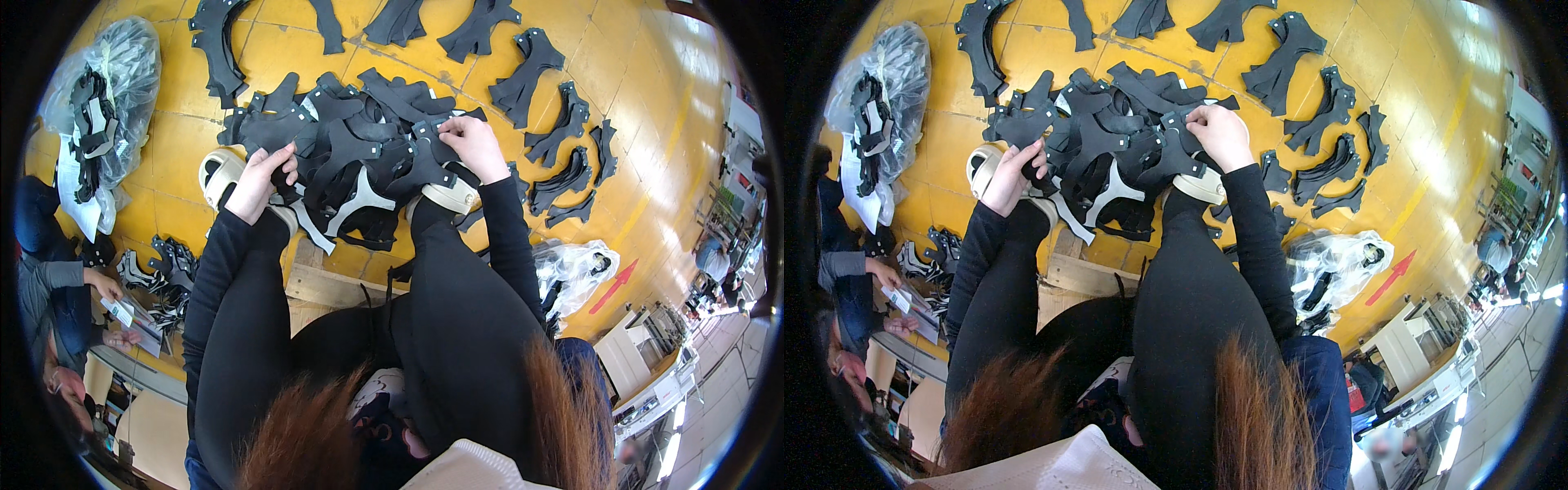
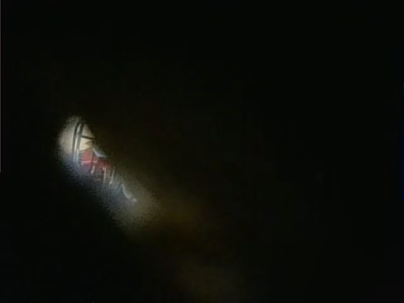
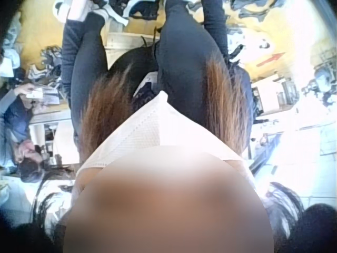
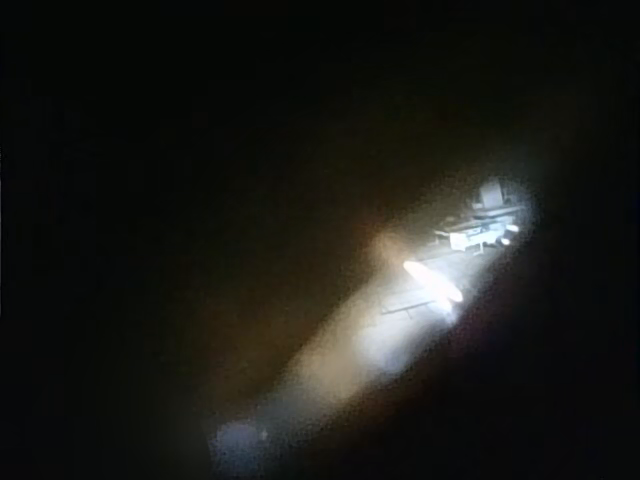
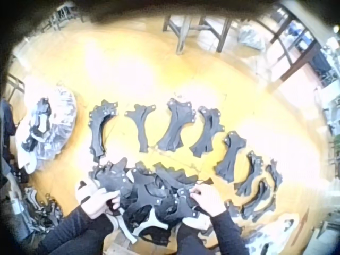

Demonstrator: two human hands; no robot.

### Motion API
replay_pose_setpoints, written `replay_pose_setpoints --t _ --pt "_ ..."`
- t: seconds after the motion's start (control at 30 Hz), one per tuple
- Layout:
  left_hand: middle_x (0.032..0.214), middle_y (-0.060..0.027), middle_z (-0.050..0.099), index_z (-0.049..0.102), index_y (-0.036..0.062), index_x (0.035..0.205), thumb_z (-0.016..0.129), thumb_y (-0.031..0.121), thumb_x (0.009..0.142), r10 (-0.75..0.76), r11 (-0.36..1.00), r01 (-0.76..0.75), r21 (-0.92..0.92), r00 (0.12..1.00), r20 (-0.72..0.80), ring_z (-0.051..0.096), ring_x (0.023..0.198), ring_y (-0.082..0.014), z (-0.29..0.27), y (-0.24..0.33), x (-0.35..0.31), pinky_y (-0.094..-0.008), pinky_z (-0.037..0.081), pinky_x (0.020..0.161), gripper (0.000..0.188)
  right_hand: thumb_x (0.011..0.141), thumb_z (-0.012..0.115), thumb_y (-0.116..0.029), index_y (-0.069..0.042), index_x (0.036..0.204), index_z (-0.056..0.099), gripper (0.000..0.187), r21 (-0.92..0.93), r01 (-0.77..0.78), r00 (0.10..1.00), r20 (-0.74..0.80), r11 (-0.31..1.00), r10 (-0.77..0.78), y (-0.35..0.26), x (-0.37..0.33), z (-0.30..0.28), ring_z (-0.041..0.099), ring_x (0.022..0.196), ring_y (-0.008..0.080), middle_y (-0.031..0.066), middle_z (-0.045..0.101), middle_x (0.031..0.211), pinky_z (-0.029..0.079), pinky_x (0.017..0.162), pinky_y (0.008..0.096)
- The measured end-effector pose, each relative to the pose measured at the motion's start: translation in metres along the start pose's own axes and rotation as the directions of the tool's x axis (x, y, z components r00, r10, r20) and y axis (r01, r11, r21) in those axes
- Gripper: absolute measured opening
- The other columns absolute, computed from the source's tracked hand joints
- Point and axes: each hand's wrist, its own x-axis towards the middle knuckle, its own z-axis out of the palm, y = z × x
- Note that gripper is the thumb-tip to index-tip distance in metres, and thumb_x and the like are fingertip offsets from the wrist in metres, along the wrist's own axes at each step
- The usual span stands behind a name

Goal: The person sits on the floor and repeatedly picks up black plastic parts, aligns them, and stacks them into a growing pile. The person handles the parts one at a time, occasionally adjusting their position before placing them on the stack.

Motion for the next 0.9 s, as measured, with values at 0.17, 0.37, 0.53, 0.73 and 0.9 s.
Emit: replay_pose_setpoints --t 0.17,0.37,0.53,0.73,0.9 --pt "0.075 0.0014 0.047 0.056 0.0054 0.100 0.056 0.020 0.100 0.004 1.000 -0.004 0.016 1.000 0.017 0.047 0.068 -0.0103 -0.002 0.000 -0.001 -0.0243 0.040 0.064 0.014 0.078 0.069 -0.011 -0.008 0.094 0.074 0.017 -0.028 0.023 0.999 0.030 0.999 -0.022 -0.006 -0.005 0.006 0.069 0.080 0.0276 0.0122 0.071 0.082 0.053 0.073 0.0370" --pt "0.075 0.0014 0.047 0.056 0.0040 0.101 0.057 0.019 0.100 0.013 1.000 -0.013 0.004 1.000 0.019 0.047 0.068 -0.0107 -0.002 0.000 -0.001 -0.0245 0.040 0.064 0.015 0.080 0.070 -0.016 -0.010 0.095 0.075 0.017 -0.093 0.087 0.996 0.010 0.992 -0.086 -0.012 -0.004 0.007 0.068 0.076 0.0222 0.0075 0.072 0.083 0.052 0.072 0.0325" --pt "0.075 0.0009 0.049 0.058 0.0029 0.102 0.058 0.018 0.099 0.016 1.000 -0.016 0.023 1.000 0.015 0.048 0.068 -0.0111 -0.002 0.000 -0.002 -0.0247 0.040 0.064 0.015 0.079 0.069 -0.013 -0.007 0.094 0.074 0.017 -0.048 0.142 0.989 0.043 0.989 -0.140 -0.017 -0.004 0.014 0.068 0.077 0.0230 0.0100 0.071 0.083 0.052 0.072 0.0336" --pt "0.074 -0.0007 0.052 0.062 0.0014 0.096 0.067 0.019 0.094 0.020 0.989 -0.016 0.145 1.000 -0.024 0.051 0.067 -0.0114 -0.003 -0.002 0.000 -0.0252 0.041 0.065 0.019 0.075 0.071 -0.015 -0.006 0.088 0.074 0.017 -0.003 0.126 0.983 0.135 0.992 -0.124 -0.022 0.000 0.024 0.068 0.077 0.0304 0.0134 0.070 0.078 0.053 0.073 0.0390" --pt "0.073 0.0012 0.052 0.063 0.0017 0.100 0.062 0.018 0.096 0.055 0.976 -0.065 0.208 0.997 0.052 0.052 0.068 -0.0105 -0.005 -0.002 0.001 -0.0249 0.042 0.065 0.016 0.075 0.074 -0.021 -0.004 0.084 0.072 0.019 0.032 0.087 0.974 0.209 0.996 -0.092 -0.025 -0.001 0.020 0.069 0.075 0.0279 0.0127 0.070 0.076 0.052 0.070 0.0375"
